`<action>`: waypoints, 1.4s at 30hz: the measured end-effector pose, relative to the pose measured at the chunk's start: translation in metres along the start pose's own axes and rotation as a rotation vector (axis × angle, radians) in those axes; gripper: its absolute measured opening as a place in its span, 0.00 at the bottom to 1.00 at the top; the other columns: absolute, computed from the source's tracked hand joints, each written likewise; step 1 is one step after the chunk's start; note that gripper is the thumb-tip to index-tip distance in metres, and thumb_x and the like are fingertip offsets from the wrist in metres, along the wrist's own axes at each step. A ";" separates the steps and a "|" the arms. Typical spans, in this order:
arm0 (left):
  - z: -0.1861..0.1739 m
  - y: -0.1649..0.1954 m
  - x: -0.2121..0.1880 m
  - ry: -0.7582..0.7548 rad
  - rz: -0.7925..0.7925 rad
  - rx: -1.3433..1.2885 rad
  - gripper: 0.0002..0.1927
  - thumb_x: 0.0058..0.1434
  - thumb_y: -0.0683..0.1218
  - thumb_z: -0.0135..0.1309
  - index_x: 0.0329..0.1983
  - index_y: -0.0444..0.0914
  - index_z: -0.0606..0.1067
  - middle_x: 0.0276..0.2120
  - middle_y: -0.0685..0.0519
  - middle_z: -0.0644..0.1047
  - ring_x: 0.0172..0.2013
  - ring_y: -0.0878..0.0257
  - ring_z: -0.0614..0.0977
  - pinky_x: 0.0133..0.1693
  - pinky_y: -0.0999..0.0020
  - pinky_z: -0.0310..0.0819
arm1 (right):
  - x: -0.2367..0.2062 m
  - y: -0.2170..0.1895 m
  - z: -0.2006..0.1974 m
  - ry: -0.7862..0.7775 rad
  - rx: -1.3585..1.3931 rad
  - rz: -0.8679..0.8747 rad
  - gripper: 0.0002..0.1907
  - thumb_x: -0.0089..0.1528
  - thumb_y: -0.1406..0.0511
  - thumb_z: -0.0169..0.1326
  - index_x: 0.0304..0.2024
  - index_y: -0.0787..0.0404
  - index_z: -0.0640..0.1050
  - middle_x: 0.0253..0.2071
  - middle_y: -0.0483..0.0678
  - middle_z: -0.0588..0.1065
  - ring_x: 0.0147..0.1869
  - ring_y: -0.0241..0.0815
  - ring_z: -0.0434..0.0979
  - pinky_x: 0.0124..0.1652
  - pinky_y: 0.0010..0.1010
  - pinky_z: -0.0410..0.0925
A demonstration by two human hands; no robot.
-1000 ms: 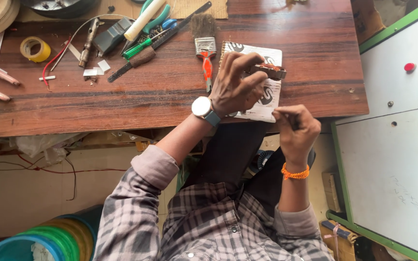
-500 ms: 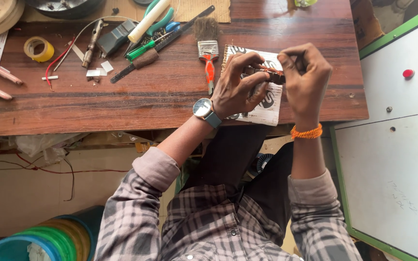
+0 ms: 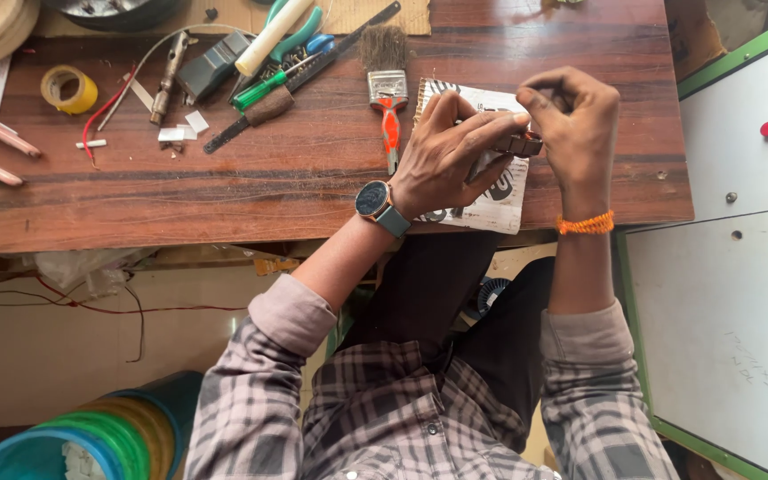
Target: The person sits at a workbench and works on a small motor armature, fitting and pressing copper wire windings into the slots of the armature by hand, turning the armature to reach different sides and continuing to seat the windings.
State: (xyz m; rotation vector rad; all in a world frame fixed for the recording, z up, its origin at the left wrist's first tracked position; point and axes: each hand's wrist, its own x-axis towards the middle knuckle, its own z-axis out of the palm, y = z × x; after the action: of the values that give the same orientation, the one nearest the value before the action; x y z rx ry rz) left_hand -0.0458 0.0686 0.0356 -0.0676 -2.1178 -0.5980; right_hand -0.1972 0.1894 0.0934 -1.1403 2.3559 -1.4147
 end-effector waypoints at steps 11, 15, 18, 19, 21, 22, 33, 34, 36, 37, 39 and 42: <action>0.003 -0.002 0.002 0.036 0.036 -0.036 0.26 0.64 0.51 0.65 0.62 0.51 0.67 0.56 0.64 0.78 0.46 0.62 0.73 0.53 0.64 0.65 | -0.081 -0.004 -0.021 0.095 0.188 -0.114 0.06 0.67 0.68 0.65 0.43 0.64 0.81 0.35 0.42 0.79 0.33 0.25 0.70 0.33 0.18 0.62; -0.005 0.001 0.005 0.043 0.038 -0.085 0.23 0.63 0.48 0.65 0.56 0.48 0.66 0.55 0.65 0.76 0.45 0.60 0.72 0.53 0.61 0.64 | -0.089 -0.011 0.001 0.116 0.184 -0.057 0.07 0.65 0.66 0.65 0.42 0.64 0.82 0.32 0.39 0.77 0.30 0.24 0.65 0.30 0.17 0.58; -0.008 0.003 0.006 0.038 0.033 -0.079 0.21 0.63 0.47 0.65 0.53 0.48 0.66 0.54 0.64 0.76 0.45 0.59 0.71 0.52 0.61 0.65 | -0.093 -0.011 0.013 0.154 0.249 -0.052 0.08 0.65 0.65 0.66 0.42 0.63 0.81 0.30 0.38 0.75 0.30 0.23 0.64 0.30 0.17 0.57; -0.008 0.003 0.005 0.039 0.033 -0.074 0.20 0.64 0.46 0.64 0.53 0.48 0.66 0.53 0.63 0.76 0.45 0.59 0.71 0.52 0.61 0.65 | -0.094 -0.010 0.016 0.161 0.255 -0.070 0.08 0.65 0.65 0.65 0.42 0.63 0.81 0.31 0.38 0.75 0.31 0.23 0.64 0.31 0.18 0.58; -0.008 0.001 0.004 0.041 0.041 -0.058 0.20 0.64 0.47 0.64 0.53 0.49 0.67 0.53 0.62 0.74 0.47 0.59 0.72 0.52 0.60 0.65 | -0.096 -0.007 0.020 0.171 0.262 -0.104 0.08 0.66 0.65 0.65 0.42 0.63 0.81 0.32 0.37 0.75 0.32 0.23 0.66 0.31 0.18 0.59; -0.007 0.000 0.004 0.042 0.044 -0.050 0.20 0.64 0.47 0.64 0.53 0.49 0.67 0.53 0.61 0.73 0.48 0.59 0.72 0.52 0.60 0.65 | -0.097 -0.004 0.023 0.167 0.223 -0.122 0.08 0.66 0.65 0.64 0.42 0.63 0.80 0.30 0.37 0.74 0.30 0.23 0.65 0.30 0.18 0.58; 0.012 0.001 -0.002 0.054 0.232 0.130 0.23 0.65 0.58 0.59 0.61 0.54 0.68 0.56 0.51 0.66 0.52 0.56 0.70 0.51 0.57 0.66 | -0.142 0.002 0.030 0.167 0.163 -0.108 0.04 0.64 0.74 0.62 0.38 0.64 0.80 0.23 0.36 0.69 0.26 0.22 0.62 0.28 0.18 0.54; 0.013 0.000 -0.003 0.080 0.254 0.134 0.22 0.65 0.56 0.59 0.60 0.53 0.68 0.55 0.51 0.66 0.52 0.55 0.70 0.50 0.56 0.66 | -0.145 0.001 0.026 0.168 0.191 -0.113 0.03 0.64 0.74 0.62 0.39 0.64 0.80 0.24 0.36 0.71 0.27 0.22 0.62 0.28 0.18 0.55; 0.016 -0.003 -0.005 0.080 0.221 0.112 0.21 0.63 0.51 0.57 0.57 0.53 0.66 0.57 0.52 0.65 0.53 0.56 0.70 0.52 0.56 0.67 | -0.149 0.000 0.017 0.173 0.248 -0.119 0.03 0.64 0.73 0.62 0.40 0.65 0.80 0.26 0.37 0.74 0.28 0.22 0.64 0.28 0.18 0.55; 0.017 -0.005 -0.006 0.079 0.206 0.098 0.21 0.62 0.49 0.56 0.56 0.52 0.65 0.57 0.52 0.65 0.53 0.56 0.70 0.54 0.57 0.68 | -0.149 0.000 0.014 0.188 0.239 -0.117 0.03 0.65 0.72 0.63 0.40 0.65 0.80 0.26 0.37 0.73 0.28 0.22 0.63 0.28 0.18 0.54; 0.018 -0.008 -0.007 0.076 0.121 0.058 0.21 0.61 0.46 0.56 0.54 0.52 0.64 0.58 0.52 0.65 0.53 0.56 0.71 0.54 0.58 0.69 | -0.145 -0.001 0.008 0.226 0.219 -0.112 0.04 0.66 0.70 0.64 0.40 0.64 0.81 0.26 0.36 0.71 0.28 0.22 0.60 0.29 0.18 0.52; 0.016 -0.010 -0.007 0.110 0.109 -0.042 0.24 0.59 0.45 0.59 0.56 0.50 0.63 0.58 0.51 0.64 0.53 0.54 0.71 0.55 0.57 0.70 | -0.123 -0.001 0.001 0.248 0.223 -0.184 0.06 0.67 0.67 0.64 0.40 0.63 0.80 0.27 0.37 0.73 0.27 0.23 0.61 0.28 0.18 0.52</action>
State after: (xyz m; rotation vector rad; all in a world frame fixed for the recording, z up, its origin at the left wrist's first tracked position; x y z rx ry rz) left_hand -0.0568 0.0682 0.0186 -0.1690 -1.9814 -0.5685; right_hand -0.1113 0.2722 0.0653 -1.2057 2.2147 -1.9290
